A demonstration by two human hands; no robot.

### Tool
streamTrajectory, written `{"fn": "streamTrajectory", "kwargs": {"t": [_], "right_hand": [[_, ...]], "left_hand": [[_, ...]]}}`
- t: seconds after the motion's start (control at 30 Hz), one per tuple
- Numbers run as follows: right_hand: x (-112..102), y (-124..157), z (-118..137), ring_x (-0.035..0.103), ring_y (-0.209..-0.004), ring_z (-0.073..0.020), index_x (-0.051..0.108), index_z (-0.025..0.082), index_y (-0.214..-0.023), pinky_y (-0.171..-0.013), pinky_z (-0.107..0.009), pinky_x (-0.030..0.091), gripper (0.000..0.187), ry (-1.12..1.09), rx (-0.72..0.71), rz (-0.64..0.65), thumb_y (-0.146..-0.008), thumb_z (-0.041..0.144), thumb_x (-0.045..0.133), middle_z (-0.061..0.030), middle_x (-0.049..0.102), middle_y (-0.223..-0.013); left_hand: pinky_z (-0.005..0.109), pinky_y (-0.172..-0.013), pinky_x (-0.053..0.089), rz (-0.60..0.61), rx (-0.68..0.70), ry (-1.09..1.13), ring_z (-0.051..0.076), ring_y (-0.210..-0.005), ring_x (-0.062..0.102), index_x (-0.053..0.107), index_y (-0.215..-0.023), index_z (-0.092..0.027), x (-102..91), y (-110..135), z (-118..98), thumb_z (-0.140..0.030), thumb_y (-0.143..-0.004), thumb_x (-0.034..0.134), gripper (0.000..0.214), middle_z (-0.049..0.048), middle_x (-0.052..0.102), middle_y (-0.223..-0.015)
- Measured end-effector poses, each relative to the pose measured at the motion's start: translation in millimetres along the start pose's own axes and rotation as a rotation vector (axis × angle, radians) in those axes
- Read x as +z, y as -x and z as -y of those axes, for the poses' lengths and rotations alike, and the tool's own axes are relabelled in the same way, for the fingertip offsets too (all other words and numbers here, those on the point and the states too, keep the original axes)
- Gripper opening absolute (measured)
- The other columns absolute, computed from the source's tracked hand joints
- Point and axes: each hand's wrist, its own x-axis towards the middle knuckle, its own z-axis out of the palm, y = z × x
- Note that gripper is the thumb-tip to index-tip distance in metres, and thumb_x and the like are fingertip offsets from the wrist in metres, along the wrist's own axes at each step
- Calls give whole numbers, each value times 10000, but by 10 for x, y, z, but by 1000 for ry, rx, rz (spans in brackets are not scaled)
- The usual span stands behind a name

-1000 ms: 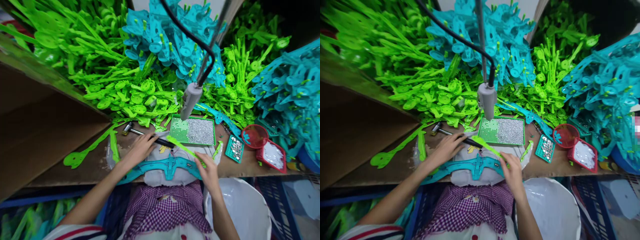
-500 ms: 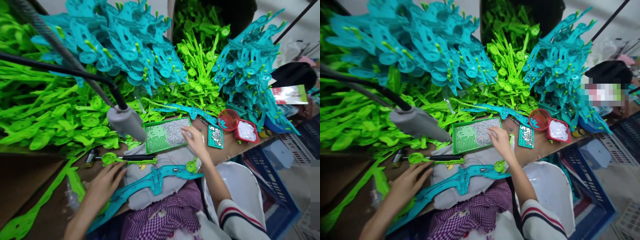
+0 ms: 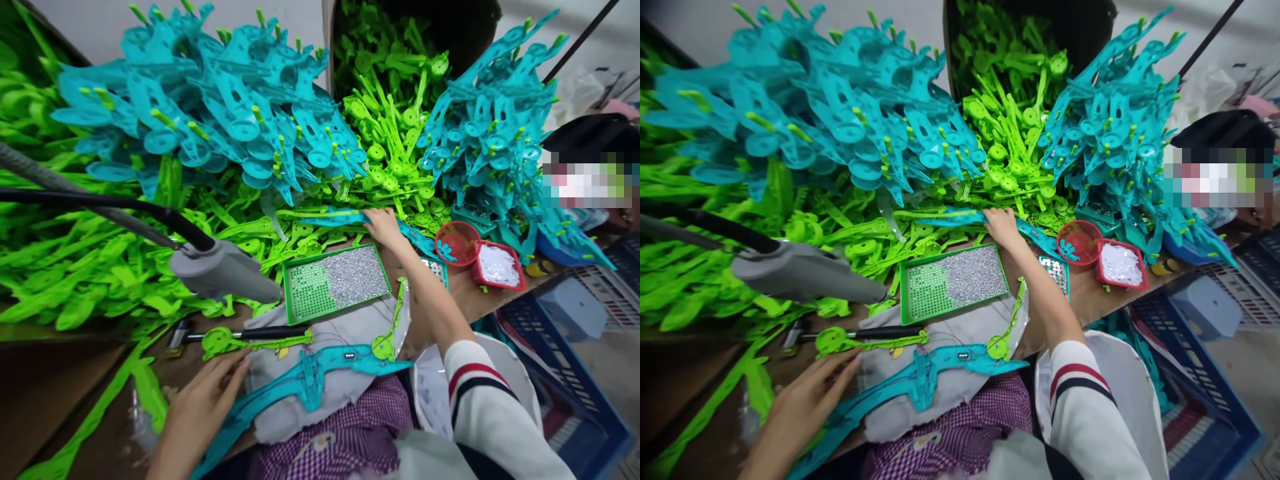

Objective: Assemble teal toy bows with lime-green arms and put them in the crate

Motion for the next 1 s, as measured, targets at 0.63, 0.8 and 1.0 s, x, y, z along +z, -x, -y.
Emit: {"fn": "streamTrajectory", "kwargs": {"t": [0.63, 0.8, 1.0], "right_hand": [[-52, 533, -291, 661, -1009, -256, 716, 195, -1137, -891, -363, 470, 317, -180, 189, -336, -1020, 310, 444, -101, 732, -1112], [16, 812, -362, 657, -950, -257, 749, 226, -1004, -845, -383, 456, 268, -88, 200, -286, -1005, 315, 497, -82, 735, -1001], [139, 842, -218, 577, -1054, -275, 730, 237, -1024, -914, -439, 397, 265, 92, 135, -294, -1015, 314, 476, -109, 678, -1102]], "left_hand": [[299, -904, 563, 33, 0, 78, 239, -1117, 684, 668, -1241, -272, 51, -45, -101, -560, -971, 498, 429, 35, 704, -1259], [299, -957, 538, 29, 47, 95, 233, -1109, 684, 664, -1250, -279, 62, -94, -175, -568, -969, 503, 434, 29, 702, -1253], [306, -918, 560, 34, 45, 80, 240, -1102, 696, 675, -1214, -293, 85, -74, -177, -569, -967, 506, 407, 19, 708, -1249]]}}
